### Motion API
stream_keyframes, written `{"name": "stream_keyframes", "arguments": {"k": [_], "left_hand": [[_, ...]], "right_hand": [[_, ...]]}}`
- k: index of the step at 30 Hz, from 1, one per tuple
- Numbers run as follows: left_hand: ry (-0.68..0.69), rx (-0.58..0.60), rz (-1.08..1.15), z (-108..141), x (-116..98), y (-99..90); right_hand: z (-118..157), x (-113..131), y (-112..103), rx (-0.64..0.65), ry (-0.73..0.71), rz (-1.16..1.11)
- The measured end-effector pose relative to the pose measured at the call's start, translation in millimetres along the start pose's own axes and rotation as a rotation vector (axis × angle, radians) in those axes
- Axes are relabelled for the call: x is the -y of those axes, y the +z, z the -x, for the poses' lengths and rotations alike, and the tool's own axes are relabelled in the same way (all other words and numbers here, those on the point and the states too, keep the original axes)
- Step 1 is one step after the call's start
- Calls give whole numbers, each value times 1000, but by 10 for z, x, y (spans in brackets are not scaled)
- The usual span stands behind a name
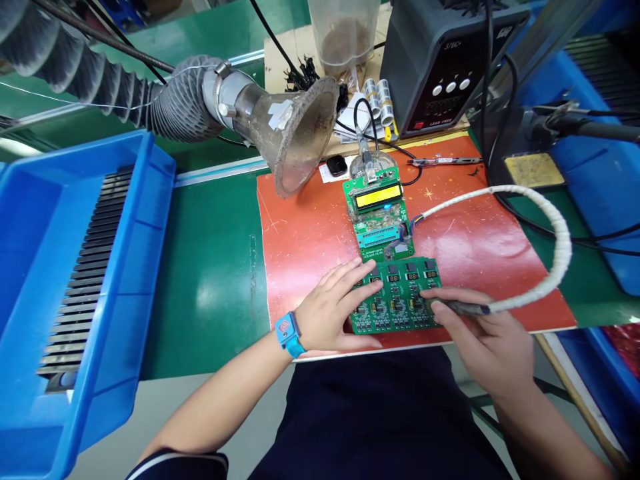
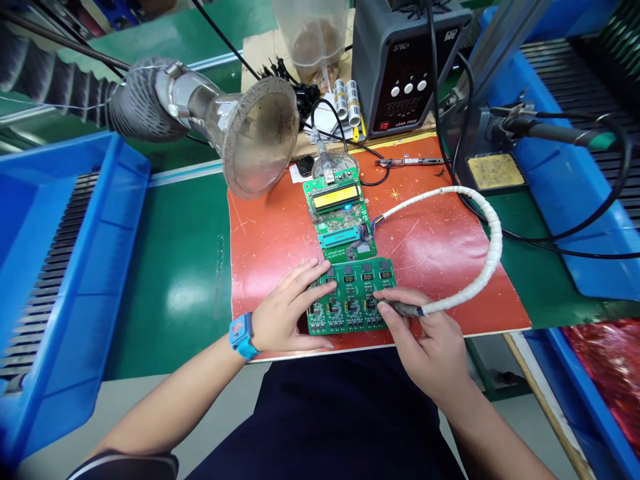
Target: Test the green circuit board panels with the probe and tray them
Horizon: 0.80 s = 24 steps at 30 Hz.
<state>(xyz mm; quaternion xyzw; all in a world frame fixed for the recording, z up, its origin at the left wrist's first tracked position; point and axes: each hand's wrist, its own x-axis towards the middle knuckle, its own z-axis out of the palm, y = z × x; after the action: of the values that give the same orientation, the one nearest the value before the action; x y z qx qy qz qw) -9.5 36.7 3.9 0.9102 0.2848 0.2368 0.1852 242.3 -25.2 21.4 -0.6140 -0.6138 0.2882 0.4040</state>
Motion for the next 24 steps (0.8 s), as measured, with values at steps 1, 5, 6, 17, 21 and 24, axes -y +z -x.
{"name": "stream_keyframes", "arguments": {"k": [1,5,6,17,21,24], "left_hand": [[4,9,9,2,8,-7],[9,16,27,5,22,-21],[9,12,31,5,20,-22],[28,-44,55,3,36,-30],[30,-70,66,10,35,-28],[26,-73,89,9,30,-39]], "right_hand": [[0,0,1,-1,-3,9],[5,-7,-6,2,5,19],[6,-11,-7,5,10,15],[-20,-36,12,2,-60,-43],[-14,-31,-2,8,-67,-20],[-21,-22,2,6,-72,6]]}}
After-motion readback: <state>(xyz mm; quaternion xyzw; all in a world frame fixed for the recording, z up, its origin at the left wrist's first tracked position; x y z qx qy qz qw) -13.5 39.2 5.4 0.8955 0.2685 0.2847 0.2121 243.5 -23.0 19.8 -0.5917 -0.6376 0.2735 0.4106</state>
